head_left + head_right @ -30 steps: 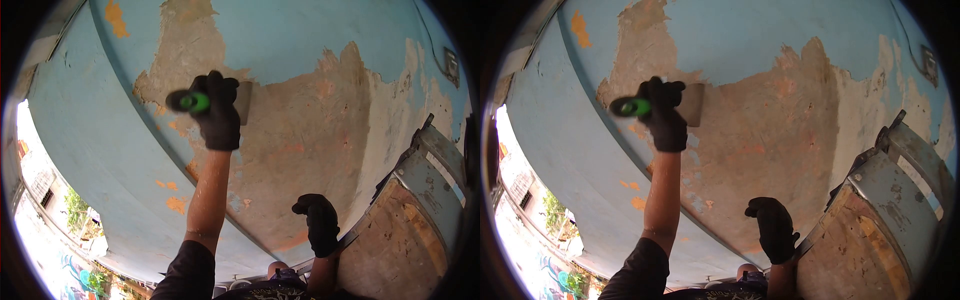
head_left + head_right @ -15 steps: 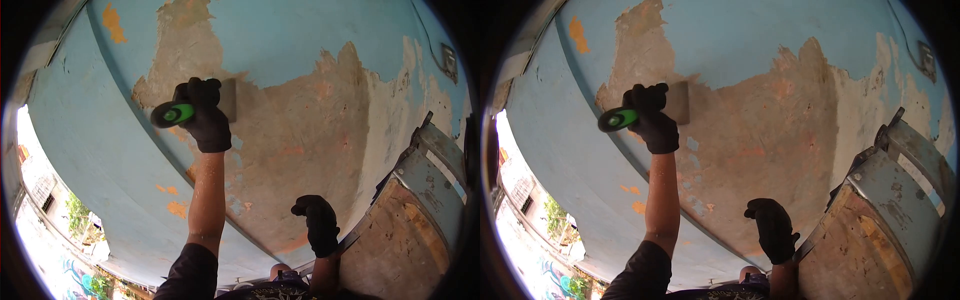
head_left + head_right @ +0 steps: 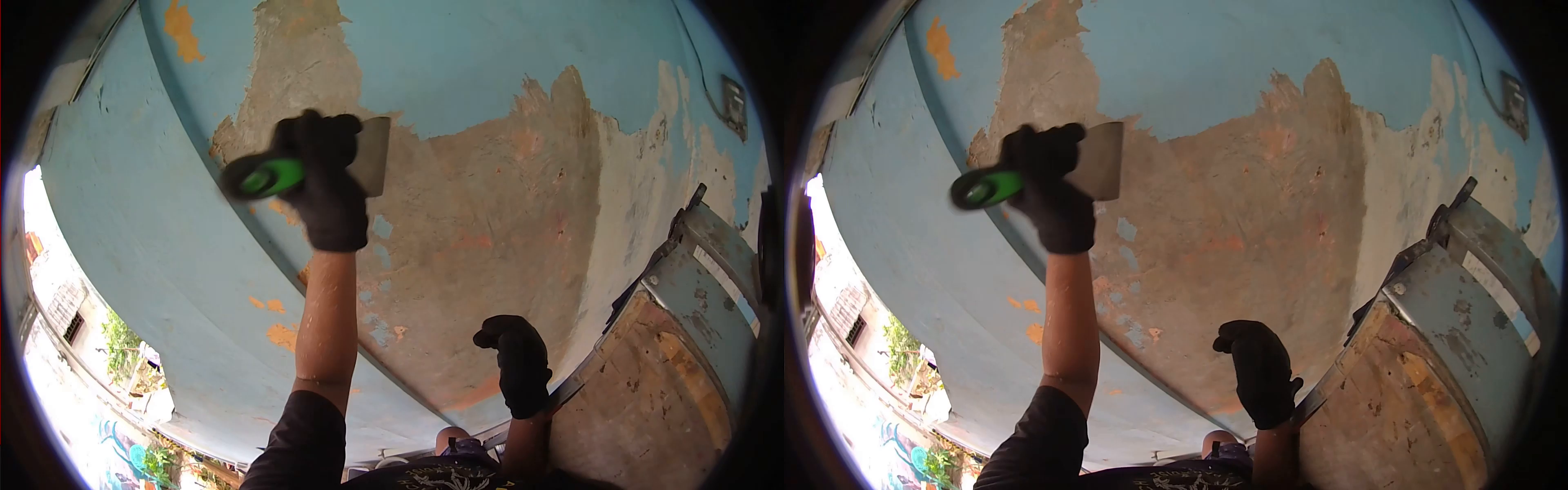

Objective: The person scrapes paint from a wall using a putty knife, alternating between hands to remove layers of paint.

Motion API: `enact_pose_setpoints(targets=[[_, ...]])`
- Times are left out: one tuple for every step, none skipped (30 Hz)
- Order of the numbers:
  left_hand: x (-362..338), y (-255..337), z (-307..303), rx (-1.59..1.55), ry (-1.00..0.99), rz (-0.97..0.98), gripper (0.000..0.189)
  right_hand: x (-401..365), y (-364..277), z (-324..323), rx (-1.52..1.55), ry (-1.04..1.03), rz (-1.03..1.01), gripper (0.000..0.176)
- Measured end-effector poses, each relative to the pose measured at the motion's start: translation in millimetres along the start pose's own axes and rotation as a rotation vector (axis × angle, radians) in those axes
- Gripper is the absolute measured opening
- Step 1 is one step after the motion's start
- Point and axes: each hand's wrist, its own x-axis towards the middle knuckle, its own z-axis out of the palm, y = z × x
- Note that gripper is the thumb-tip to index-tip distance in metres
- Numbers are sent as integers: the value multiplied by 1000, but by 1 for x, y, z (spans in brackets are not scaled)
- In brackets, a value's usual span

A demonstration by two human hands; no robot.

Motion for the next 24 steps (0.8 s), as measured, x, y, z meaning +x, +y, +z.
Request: enact_pose_setpoints(targets=[[2, 6, -6, 22, -20, 51, 21, 0, 1, 0, 19, 2, 27, 37], [2, -4, 3, -17, 81, -47, 19, 4, 3, 1, 24, 6, 28, 37], [-1, -17, 10, -42, 193, -156, 18, 5, 6, 4, 11, 9, -13, 38], [-5, -24, 7, -11, 77, -81, 16, 2, 7, 6, -6, 3, -47, 38], [-8, -24, -2, 3, 89, -94, 16, -2, 5, 6, -9, -8, -27, 38], [-3, -18, -2, 75, 14, -84, 16, -1, 0, 6, 8, -9, -1, 38], [2, -12, 0, 144, -59, -70, 17, 0, -3, 6, 22, -13, 22, 39], [3, -4, 3, 66, -37, -19, 16, -1, -2, 5, 21, -14, 22, 39], [4, -3, 1, 63, -38, -16, 16, -1, -1, 4, 15, -10, 28, 39], [6, -4, -2, 26, 34, 2, 18, 0, -1, 3, 10, -1, 32, 39], [7, -6, -4, -11, 104, 16, 19, 3, -2, 2, 12, 5, 28, 39], [4, -28, -2, 59, 61, -66, 21, 3, -3, 2, 44, -17, 10, 31], [-1, -69, -14, 405, -58, 233, 20, 1, -4, 1, 73, -47, -3, 23], [-9, -69, -4, 246, -76, 27, 20, -1, -5, 1, 70, -51, 0, 23], [-13, -65, 8, 80, -96, -169, 21, -1, -6, 1, 88, -36, 7, 23], [-14, -49, 14, 77, -99, -164, 21, -1, -6, 1, 108, -18, 14, 23], [-15, -25, 22, 71, -95, -108, 21, -1, -5, 1, 112, -10, 1, 23], [-17, -5, 27, 65, -90, -56, 21, -2, -5, 0, 58, 1, -8, 30], [-17, 7, 25, 45, -18, 17, 22, -2, -4, -2, 2, 12, -12, 37], [-13, 10, 13, -8, -61, 79, 21, 0, -3, -4, -1, 17, -16, 37], [-9, 10, 5, -59, -105, 140, 20, 1, -2, -4, -2, -9, -38, 37], [-15, 0, 9, -23, 36, 35, 19, 1, -1, -2, 0, -35, -57, 37], [-18, -51, 2, 223, 164, 98, 19, 1, 0, -1, 4, -36, -48, 37], [-21, -41, 4, 265, 65, 44, 20, 1, 0, 0, 30, -25, -33, 36]])
